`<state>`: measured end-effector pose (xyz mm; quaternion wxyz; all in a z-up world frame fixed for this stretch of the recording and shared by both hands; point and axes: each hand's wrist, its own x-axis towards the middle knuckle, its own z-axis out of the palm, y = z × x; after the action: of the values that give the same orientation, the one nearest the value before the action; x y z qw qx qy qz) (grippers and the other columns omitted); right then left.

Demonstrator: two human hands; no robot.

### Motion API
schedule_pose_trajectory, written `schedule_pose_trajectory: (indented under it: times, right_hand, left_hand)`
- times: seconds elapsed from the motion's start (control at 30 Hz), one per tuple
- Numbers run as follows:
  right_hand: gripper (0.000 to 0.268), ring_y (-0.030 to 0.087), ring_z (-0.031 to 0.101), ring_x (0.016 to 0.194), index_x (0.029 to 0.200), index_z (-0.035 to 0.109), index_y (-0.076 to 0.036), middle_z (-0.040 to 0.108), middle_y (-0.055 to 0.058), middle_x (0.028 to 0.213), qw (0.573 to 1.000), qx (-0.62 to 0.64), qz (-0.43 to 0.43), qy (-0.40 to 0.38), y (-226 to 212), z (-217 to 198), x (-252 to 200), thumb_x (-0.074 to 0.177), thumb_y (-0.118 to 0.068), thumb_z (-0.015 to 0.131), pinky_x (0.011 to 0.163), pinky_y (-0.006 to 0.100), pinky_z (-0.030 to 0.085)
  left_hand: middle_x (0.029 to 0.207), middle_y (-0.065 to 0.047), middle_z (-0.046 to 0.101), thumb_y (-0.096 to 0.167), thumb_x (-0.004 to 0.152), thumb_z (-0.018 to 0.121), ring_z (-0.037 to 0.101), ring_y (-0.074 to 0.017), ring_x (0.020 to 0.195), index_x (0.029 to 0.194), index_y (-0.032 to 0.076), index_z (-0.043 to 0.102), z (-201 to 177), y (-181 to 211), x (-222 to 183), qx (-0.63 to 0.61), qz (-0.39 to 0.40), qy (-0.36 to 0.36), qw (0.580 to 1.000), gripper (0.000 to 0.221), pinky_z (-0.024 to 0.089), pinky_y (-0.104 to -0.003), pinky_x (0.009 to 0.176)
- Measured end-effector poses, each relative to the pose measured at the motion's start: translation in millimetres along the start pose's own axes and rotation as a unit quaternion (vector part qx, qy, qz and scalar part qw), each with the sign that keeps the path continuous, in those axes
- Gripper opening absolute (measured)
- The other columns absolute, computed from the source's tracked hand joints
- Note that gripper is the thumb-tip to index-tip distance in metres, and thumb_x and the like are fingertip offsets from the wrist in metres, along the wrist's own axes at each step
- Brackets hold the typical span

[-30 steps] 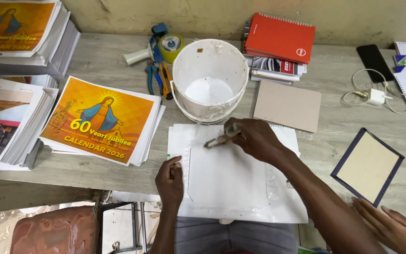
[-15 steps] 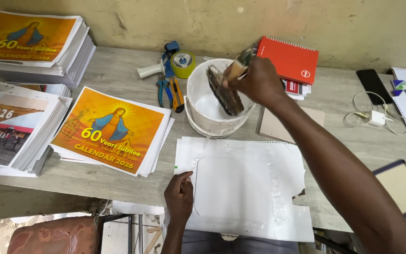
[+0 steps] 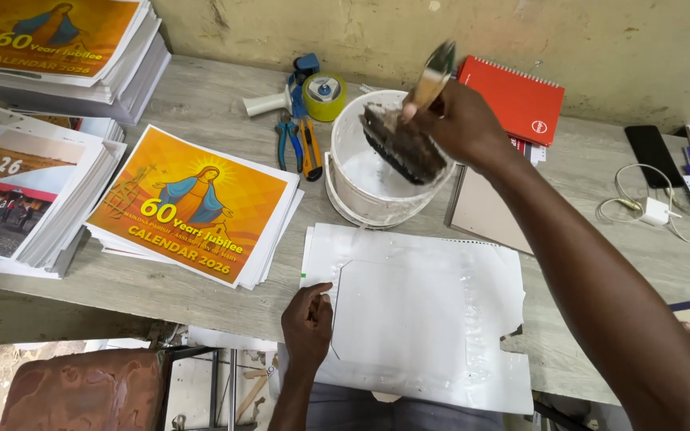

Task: The person applies glue to a white sheet using a brush, places a small cardboard piece on it, and presses it down. They repeat this process with several cardboard pieces, stacking the finished items on the table.

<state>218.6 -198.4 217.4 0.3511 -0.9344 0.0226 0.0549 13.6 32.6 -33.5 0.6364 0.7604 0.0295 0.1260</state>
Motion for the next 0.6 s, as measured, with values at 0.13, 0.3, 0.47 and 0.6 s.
schedule_pose_trajectory:
  times: [0.13,0.3,0.47,0.6]
  right_hand:
    - [0.042,0.019,0.059,0.109,0.121,0.06,-0.015,0.064,0.002,0.114,0.986,0.125,-0.1,0.045,16,-17,-16,0.103,-0.051,0.049,0.091,0.034,0.045]
    - [0.017,0.015,0.057,0.096,0.11,0.062,-0.016,0.061,0.001,0.11,0.817,0.561,0.031,0.131,62,-15,-75,0.106,-0.031,0.056,0.066,0.023,0.045]
    - [0.039,0.024,0.068,0.101,0.118,0.059,-0.008,0.069,0.012,0.113,0.845,0.513,0.141,0.065,100,42,-144,0.083,0.002,0.072,0.084,0.031,0.058]
    - [0.035,0.02,0.075,0.094,0.108,0.074,-0.01,0.08,0.007,0.107,0.961,0.245,0.107,-0.065,125,102,-158,0.077,-0.025,0.081,0.075,0.029,0.055]
  left_hand:
    - [0.069,0.002,0.058,0.014,0.096,0.061,0.047,-0.0076,0.057,0.115,0.008,0.076,-6,-2,8,-0.002,-0.031,-0.018,0.999,0.025,0.042,-0.026,0.053]
    - [0.093,0.0,0.069,0.024,0.093,0.065,0.062,-0.0143,0.075,0.13,0.013,0.071,-22,11,25,-0.067,-0.214,-0.069,0.972,0.039,0.053,-0.029,0.072]
    - [0.097,0.003,0.061,0.034,0.09,0.066,0.055,-0.0125,0.075,0.131,0.021,0.065,-25,32,7,0.136,-0.198,-0.105,0.965,0.043,0.05,-0.032,0.075]
    - [0.096,-0.001,0.055,0.026,0.079,0.082,0.059,-0.022,0.088,0.116,0.016,0.059,-16,-14,-9,0.268,-0.081,-0.104,0.954,0.045,0.05,-0.04,0.076]
